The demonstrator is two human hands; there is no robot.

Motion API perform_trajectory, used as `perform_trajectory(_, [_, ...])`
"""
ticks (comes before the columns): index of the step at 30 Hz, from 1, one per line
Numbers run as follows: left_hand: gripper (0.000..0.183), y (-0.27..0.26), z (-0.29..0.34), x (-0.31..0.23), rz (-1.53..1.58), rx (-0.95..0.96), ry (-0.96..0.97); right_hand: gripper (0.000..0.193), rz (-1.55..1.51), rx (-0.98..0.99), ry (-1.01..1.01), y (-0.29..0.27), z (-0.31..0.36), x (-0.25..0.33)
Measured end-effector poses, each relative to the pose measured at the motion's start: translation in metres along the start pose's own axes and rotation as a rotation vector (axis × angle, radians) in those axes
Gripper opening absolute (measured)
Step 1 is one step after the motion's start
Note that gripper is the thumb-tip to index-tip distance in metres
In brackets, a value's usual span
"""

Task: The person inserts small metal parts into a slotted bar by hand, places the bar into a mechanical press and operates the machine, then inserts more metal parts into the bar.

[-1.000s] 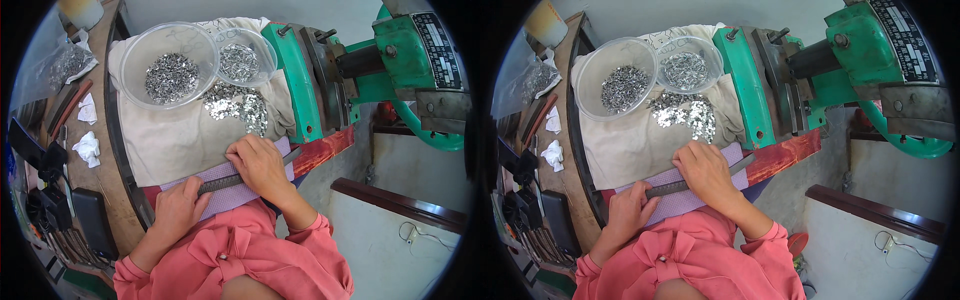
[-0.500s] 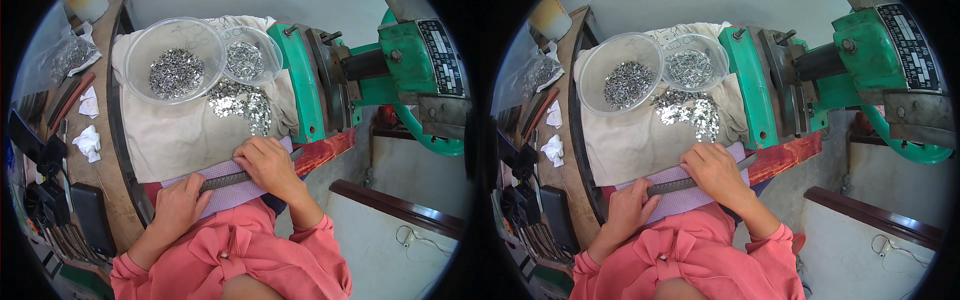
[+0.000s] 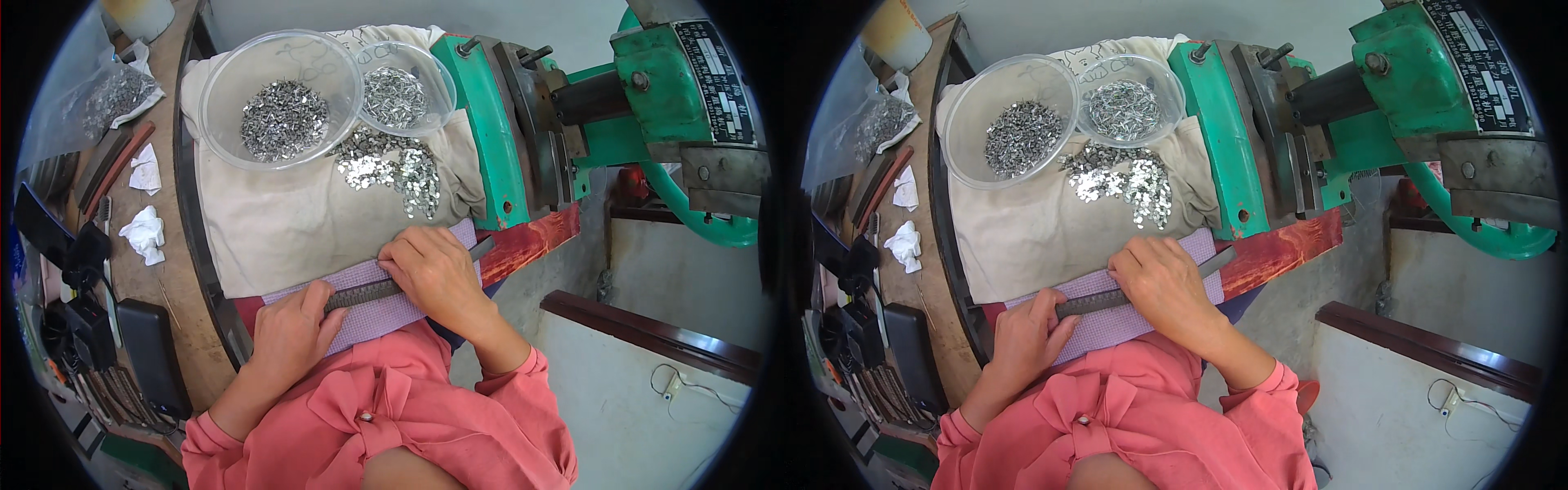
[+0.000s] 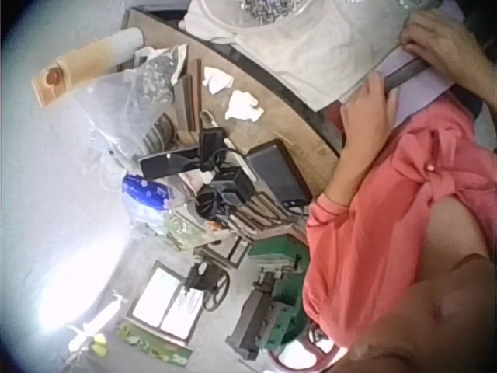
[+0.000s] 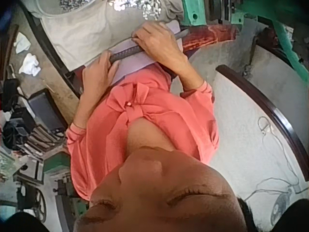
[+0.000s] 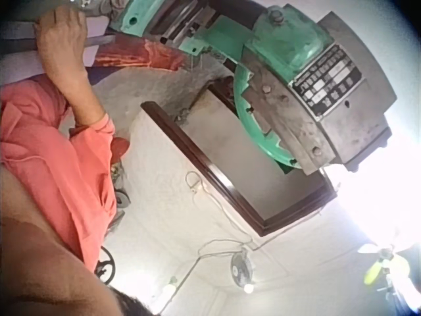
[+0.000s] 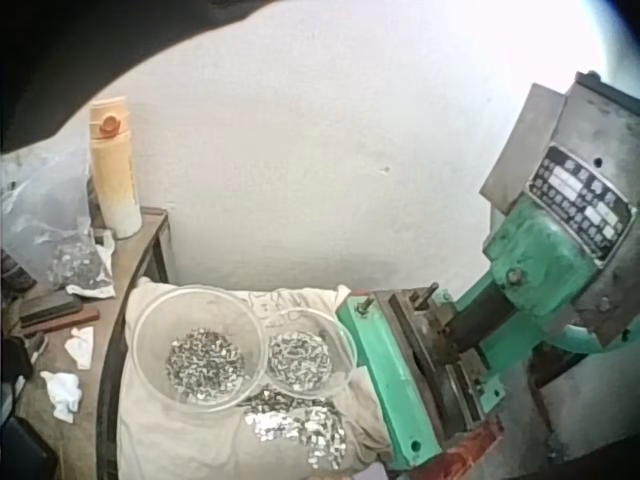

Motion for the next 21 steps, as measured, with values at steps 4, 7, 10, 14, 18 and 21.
perform_trajectory(4, [0.032,0.000,0.000,0.000,0.002,-0.015,0.011,0.013,0.069,0.051,0.005,0.001,-0.002,0.003])
perform_trajectory(7, [0.032,-0.001,-0.002,-0.001,0.000,-0.016,0.014,0.013,-0.031,0.022,0.003,0.003,-0.001,-0.003])
perform_trajectory(10, [0.032,0.000,-0.002,-0.001,-0.001,0.002,0.020,0.014,-0.087,-0.061,0.080,0.001,0.000,-0.008])
perform_trajectory(14, [0.031,-0.001,-0.002,0.001,0.003,-0.006,0.018,0.014,-0.069,-0.056,0.030,0.004,-0.003,-0.002])
perform_trajectory(18, [0.032,-0.001,-0.001,0.001,-0.002,-0.007,0.012,0.013,-0.019,-0.019,-0.063,0.005,-0.004,0.003])
perform_trajectory(21, [0.032,-0.001,0.000,0.001,0.028,-0.068,0.038,0.012,-0.018,-0.007,-0.143,0.003,-0.004,0.006])
Point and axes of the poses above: each hand's wrist, its own z-axis away from the middle knuckle, its own y-axis out of the palm, x = y × z, the point moved 7 cm from there along -z, towards the middle knuckle, and after that the axes turned 1 degree about z, right-handed, at the moved point
